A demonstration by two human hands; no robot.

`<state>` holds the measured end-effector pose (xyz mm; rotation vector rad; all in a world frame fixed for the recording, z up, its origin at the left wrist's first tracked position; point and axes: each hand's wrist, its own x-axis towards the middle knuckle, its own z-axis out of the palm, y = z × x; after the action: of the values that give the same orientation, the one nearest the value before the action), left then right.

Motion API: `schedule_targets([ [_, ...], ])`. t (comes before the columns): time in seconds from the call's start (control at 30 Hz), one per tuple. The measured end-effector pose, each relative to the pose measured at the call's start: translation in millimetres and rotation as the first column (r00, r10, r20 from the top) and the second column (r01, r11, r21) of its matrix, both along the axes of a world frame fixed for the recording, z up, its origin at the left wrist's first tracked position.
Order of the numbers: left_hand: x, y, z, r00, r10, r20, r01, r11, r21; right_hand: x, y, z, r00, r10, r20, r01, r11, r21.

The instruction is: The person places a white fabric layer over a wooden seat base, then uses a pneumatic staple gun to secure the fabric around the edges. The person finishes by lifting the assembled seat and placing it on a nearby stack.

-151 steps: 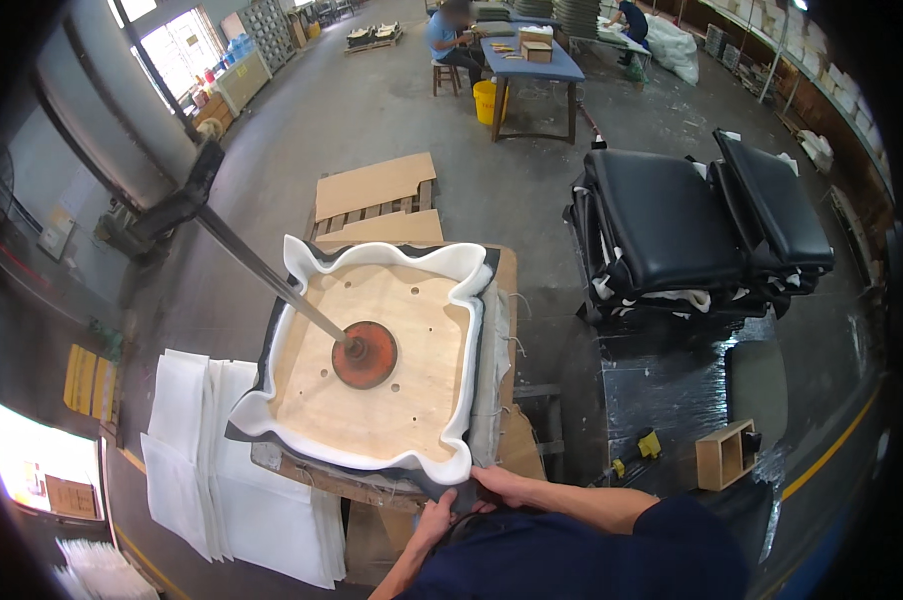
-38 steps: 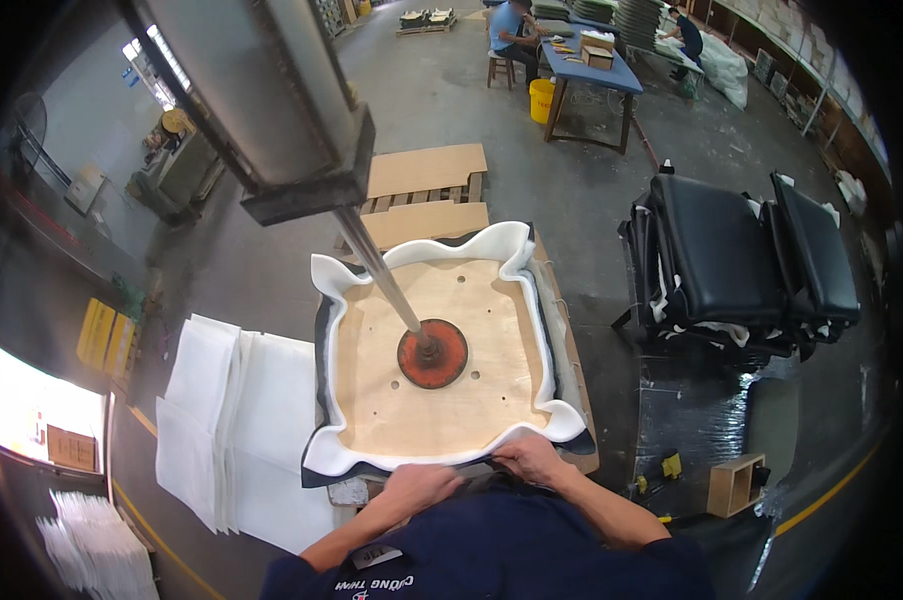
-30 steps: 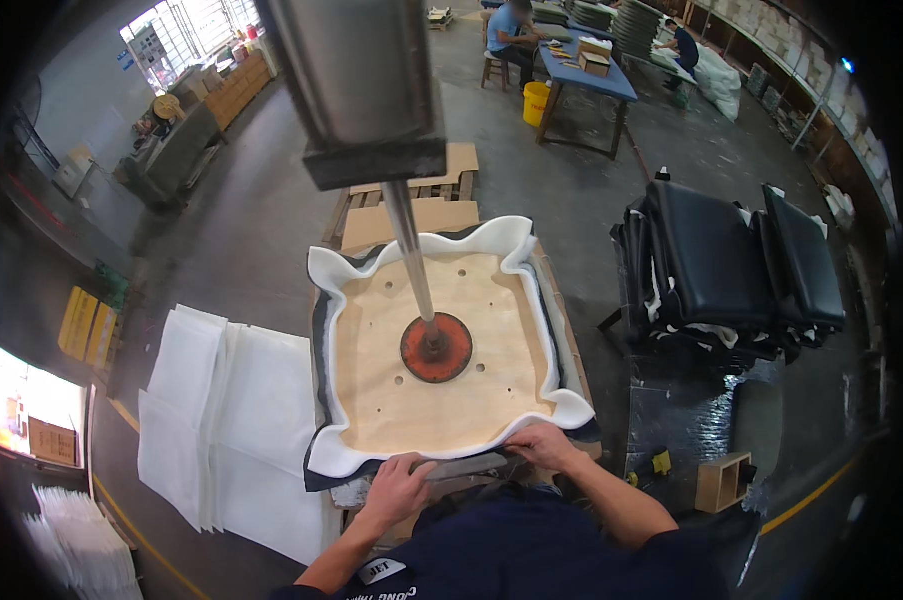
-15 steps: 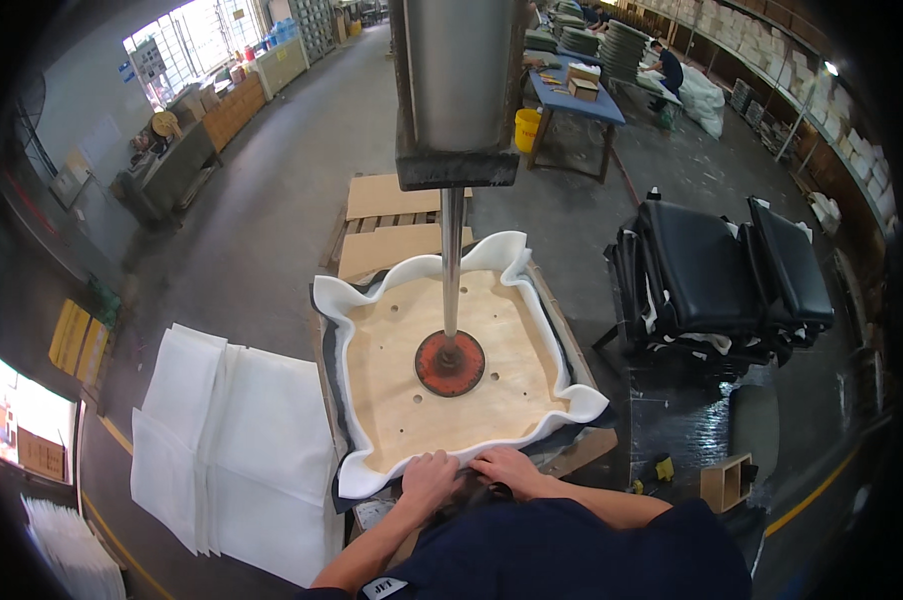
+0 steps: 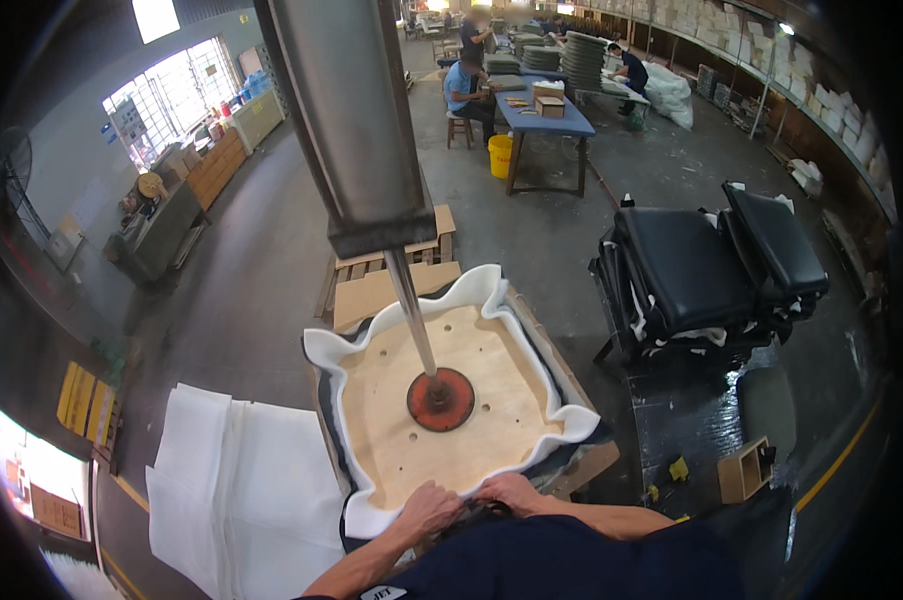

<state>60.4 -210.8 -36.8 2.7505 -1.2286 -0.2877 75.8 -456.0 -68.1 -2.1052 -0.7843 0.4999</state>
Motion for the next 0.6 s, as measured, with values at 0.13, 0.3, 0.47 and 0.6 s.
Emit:
schedule_targets([
  [0.13,-6.4,1.4,11.8,0.980,0.187,-0.063,-0.194,0.973,-0.125,15.2,1.4,-3.7,0.993,0.074,-0.090,-0.082,0.993,-0.082],
  [0.3,-31.3,13.7,38.2,0.945,0.328,0.003,-0.327,0.944,-0.045,21.8,5.7,4.2,0.976,0.186,0.113,-0.170,0.975,-0.140],
  [0.47,-46.8,21.0,33.0,0.932,0.357,0.062,-0.356,0.934,-0.024,15.5,10.3,-15.2,0.901,0.246,0.357,-0.231,0.969,-0.084],
  [0.6,-29.7,15.2,26.0,0.931,0.357,0.072,-0.359,0.933,0.013,12.6,16.7,-20.7,0.878,0.275,0.391,-0.261,0.961,-0.090],
])
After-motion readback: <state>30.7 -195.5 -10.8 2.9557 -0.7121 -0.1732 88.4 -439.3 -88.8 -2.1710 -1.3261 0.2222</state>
